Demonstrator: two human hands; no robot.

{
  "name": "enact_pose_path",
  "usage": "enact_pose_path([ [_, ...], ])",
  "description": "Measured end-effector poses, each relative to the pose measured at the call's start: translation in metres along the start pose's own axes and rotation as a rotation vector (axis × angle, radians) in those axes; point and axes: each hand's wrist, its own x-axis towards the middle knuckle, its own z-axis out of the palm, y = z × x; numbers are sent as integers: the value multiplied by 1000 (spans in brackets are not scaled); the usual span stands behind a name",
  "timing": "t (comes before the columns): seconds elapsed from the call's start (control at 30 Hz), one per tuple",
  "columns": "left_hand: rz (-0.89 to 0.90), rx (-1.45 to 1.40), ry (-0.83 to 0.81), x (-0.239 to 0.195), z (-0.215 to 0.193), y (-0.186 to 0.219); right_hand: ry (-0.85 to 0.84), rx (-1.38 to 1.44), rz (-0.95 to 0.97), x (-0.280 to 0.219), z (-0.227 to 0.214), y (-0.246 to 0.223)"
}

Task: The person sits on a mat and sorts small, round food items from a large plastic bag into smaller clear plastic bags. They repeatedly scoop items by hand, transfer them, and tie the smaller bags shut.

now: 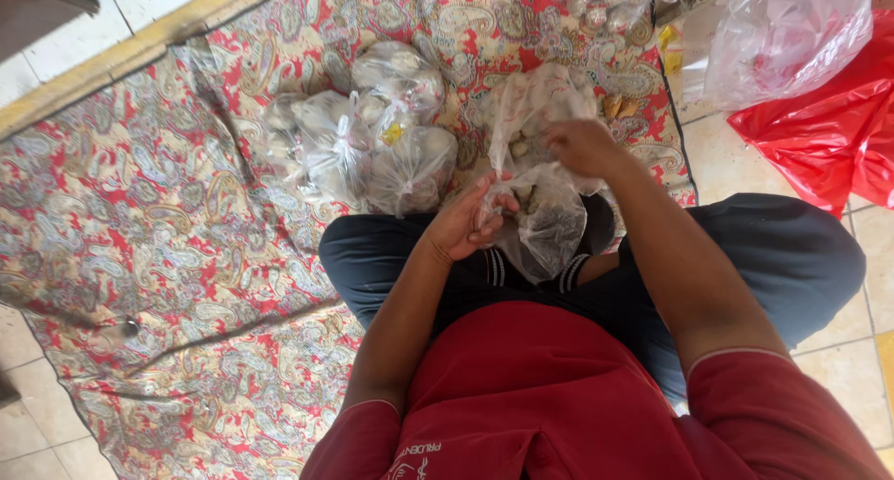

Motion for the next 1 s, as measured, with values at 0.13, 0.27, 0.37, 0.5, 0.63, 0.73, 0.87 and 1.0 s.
enact_pose_path([
  [0.13, -10, 114, 44, -1, 15, -1, 122, -365, -221, 68, 69, 8],
  [0.27, -59, 144, 122, -2, 25, -4, 193, -396, -63, 122, 86, -13],
  [0.37, -57, 184, 137, -10, 24, -10, 226, -322, 3, 117, 96, -25],
  [0.5, -40, 128, 163, -17, 18, -5, 266, -211, 98, 101, 104, -30],
  [0.63, -52, 92, 169, -14, 15, -6, 261, -123, 169, 91, 115, -18],
  [0.73, -66, 100, 160, -9, 15, -11, 199, -64, 207, 79, 128, -3],
  [0.87, -78, 89, 193, -7, 17, -10, 145, -129, 200, 73, 131, 13],
  [1.0, -69, 98, 213, -9, 20, -8, -109, -280, 115, 85, 137, 26],
])
